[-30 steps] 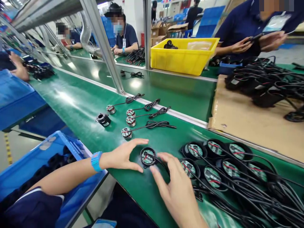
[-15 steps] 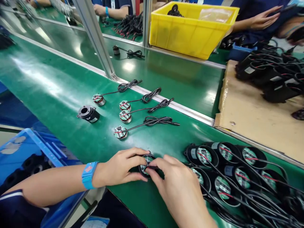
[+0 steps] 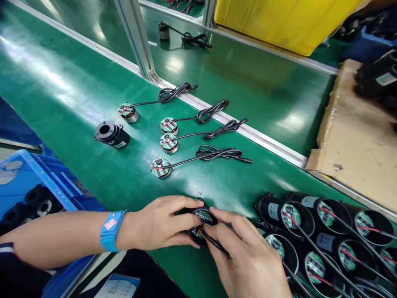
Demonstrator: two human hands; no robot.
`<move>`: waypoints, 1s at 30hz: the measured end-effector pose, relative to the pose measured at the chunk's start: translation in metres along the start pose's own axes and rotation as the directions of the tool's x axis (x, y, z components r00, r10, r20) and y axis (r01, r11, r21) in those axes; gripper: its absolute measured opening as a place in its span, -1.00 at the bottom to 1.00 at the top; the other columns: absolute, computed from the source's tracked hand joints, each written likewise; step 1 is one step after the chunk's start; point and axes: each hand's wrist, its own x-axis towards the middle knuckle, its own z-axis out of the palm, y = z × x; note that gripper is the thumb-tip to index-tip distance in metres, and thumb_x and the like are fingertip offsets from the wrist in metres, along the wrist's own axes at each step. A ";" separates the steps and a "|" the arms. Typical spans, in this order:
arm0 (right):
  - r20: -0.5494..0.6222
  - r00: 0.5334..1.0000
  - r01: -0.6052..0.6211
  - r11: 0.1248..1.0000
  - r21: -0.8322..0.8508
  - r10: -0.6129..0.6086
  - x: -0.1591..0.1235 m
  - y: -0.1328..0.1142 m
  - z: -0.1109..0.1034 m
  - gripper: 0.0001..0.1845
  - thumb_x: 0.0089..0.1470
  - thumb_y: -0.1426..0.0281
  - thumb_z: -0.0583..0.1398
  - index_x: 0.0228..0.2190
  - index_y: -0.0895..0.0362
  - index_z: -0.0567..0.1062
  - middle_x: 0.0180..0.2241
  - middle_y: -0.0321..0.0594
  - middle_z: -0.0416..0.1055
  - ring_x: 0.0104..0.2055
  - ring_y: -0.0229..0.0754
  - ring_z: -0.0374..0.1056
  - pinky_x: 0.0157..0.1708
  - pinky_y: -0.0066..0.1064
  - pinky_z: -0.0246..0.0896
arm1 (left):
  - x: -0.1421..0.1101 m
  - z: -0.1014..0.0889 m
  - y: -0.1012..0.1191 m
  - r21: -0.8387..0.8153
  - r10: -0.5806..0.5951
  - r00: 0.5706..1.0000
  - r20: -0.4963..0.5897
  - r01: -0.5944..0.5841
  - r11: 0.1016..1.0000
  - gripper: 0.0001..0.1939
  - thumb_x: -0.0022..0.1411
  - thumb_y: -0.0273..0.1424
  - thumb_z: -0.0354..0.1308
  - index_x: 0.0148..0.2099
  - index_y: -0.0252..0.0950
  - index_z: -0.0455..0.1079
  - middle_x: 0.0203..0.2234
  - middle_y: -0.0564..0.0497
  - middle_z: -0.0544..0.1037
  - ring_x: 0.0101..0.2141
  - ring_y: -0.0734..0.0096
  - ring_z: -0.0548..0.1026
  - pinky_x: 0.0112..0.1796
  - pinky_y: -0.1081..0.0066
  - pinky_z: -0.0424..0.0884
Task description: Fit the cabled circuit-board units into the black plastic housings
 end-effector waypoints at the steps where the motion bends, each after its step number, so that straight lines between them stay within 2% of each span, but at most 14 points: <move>1: -0.008 1.000 -0.006 1.000 0.001 0.006 0.001 0.000 0.000 -0.59 0.41 0.30 0.01 -0.36 -0.01 0.60 -0.18 -0.26 0.58 -0.17 -0.30 0.57 -0.16 -0.55 0.48 | 0.000 0.000 0.000 0.002 0.001 1.000 -0.004 -0.001 1.000 -0.59 0.45 -0.07 0.02 -0.08 -0.35 0.44 0.01 -0.22 0.55 0.00 0.28 0.58 0.05 0.34 0.55; 4: 0.003 0.999 -0.032 0.999 0.003 0.032 0.007 -0.002 -0.001 -0.54 0.42 0.23 -0.01 -0.41 0.00 0.58 -0.25 -0.28 0.57 -0.29 -0.33 0.57 -0.34 -0.59 0.47 | 0.000 0.000 0.001 0.024 0.012 1.000 -0.021 -0.011 1.000 -0.60 0.46 -0.08 0.01 -0.15 -0.32 0.43 -0.01 -0.21 0.55 0.01 0.28 0.59 0.03 0.35 0.57; 7: 0.042 0.998 -0.047 0.999 -0.005 0.047 0.011 -0.001 -0.003 -0.60 0.41 0.19 0.02 -0.32 -0.01 0.58 -0.26 -0.30 0.56 -0.34 -0.34 0.57 -0.45 -0.59 0.43 | 0.001 -0.001 0.001 0.039 0.011 1.000 -0.030 -0.010 0.999 -0.61 0.45 -0.09 0.03 -0.16 -0.32 0.43 -0.01 -0.22 0.56 0.00 0.29 0.59 0.03 0.35 0.57; 10: 0.062 0.997 -0.057 0.998 0.015 0.056 0.011 0.002 -0.005 -0.72 0.38 0.22 0.08 -0.24 0.00 0.56 -0.22 -0.31 0.56 -0.27 -0.33 0.57 -0.35 -0.60 0.46 | 0.003 -0.002 0.001 0.046 0.008 1.000 -0.021 -0.007 0.999 -0.63 0.44 -0.10 0.05 -0.17 -0.32 0.42 0.00 -0.24 0.55 -0.01 0.29 0.60 0.03 0.35 0.57; 14: 0.039 0.999 -0.003 0.999 0.048 0.001 0.011 0.006 -0.008 -0.70 0.40 0.29 0.03 -0.24 0.02 0.55 -0.25 -0.33 0.59 -0.26 -0.35 0.57 -0.26 -0.61 0.46 | 0.003 -0.003 0.003 0.072 0.013 1.000 -0.013 -0.012 0.997 -0.66 0.43 -0.12 0.07 -0.19 -0.30 0.42 0.00 -0.25 0.55 0.00 0.27 0.59 0.02 0.33 0.58; 19: 0.125 0.984 0.139 0.985 -0.104 -0.125 0.007 0.009 -0.009 -0.74 0.38 0.44 0.04 -0.11 0.11 0.53 -0.15 -0.24 0.58 -0.17 -0.28 0.56 -0.19 -0.52 0.48 | 0.004 -0.004 0.003 0.080 0.014 1.000 -0.004 -0.013 0.997 -0.65 0.43 -0.12 0.07 -0.21 -0.31 0.41 -0.01 -0.25 0.54 0.00 0.25 0.59 0.02 0.32 0.58; 23: 0.235 0.951 0.263 0.929 -0.262 -0.203 -0.006 0.012 -0.007 -0.60 0.38 0.52 -0.06 -0.05 0.16 0.55 -0.04 -0.14 0.56 -0.05 -0.14 0.55 -0.23 -0.40 0.52 | 0.004 -0.004 0.003 0.065 0.014 1.000 0.003 -0.015 0.998 -0.66 0.45 -0.13 0.05 -0.19 -0.31 0.41 0.00 -0.26 0.54 0.03 0.25 0.58 0.05 0.32 0.57; 27: 0.241 0.945 0.290 0.907 -0.304 -0.221 -0.012 0.015 -0.006 -0.59 0.39 0.48 -0.04 -0.05 0.16 0.59 -0.01 -0.12 0.56 0.00 -0.10 0.53 -0.15 -0.35 0.52 | 0.003 -0.002 0.003 0.062 0.011 1.000 -0.011 -0.010 0.998 -0.66 0.46 -0.13 0.03 -0.14 -0.32 0.42 0.01 -0.26 0.52 0.05 0.26 0.57 0.07 0.33 0.55; 30: 0.213 0.954 0.267 0.922 -0.282 -0.211 -0.010 0.014 -0.006 -0.65 0.39 0.44 0.02 -0.07 0.15 0.60 -0.02 -0.14 0.56 0.01 -0.12 0.52 -0.09 -0.36 0.50 | 0.003 -0.001 0.002 0.055 0.009 1.000 -0.024 -0.008 0.998 -0.64 0.46 -0.12 0.02 -0.14 -0.32 0.42 0.01 -0.25 0.52 0.04 0.27 0.57 0.07 0.34 0.55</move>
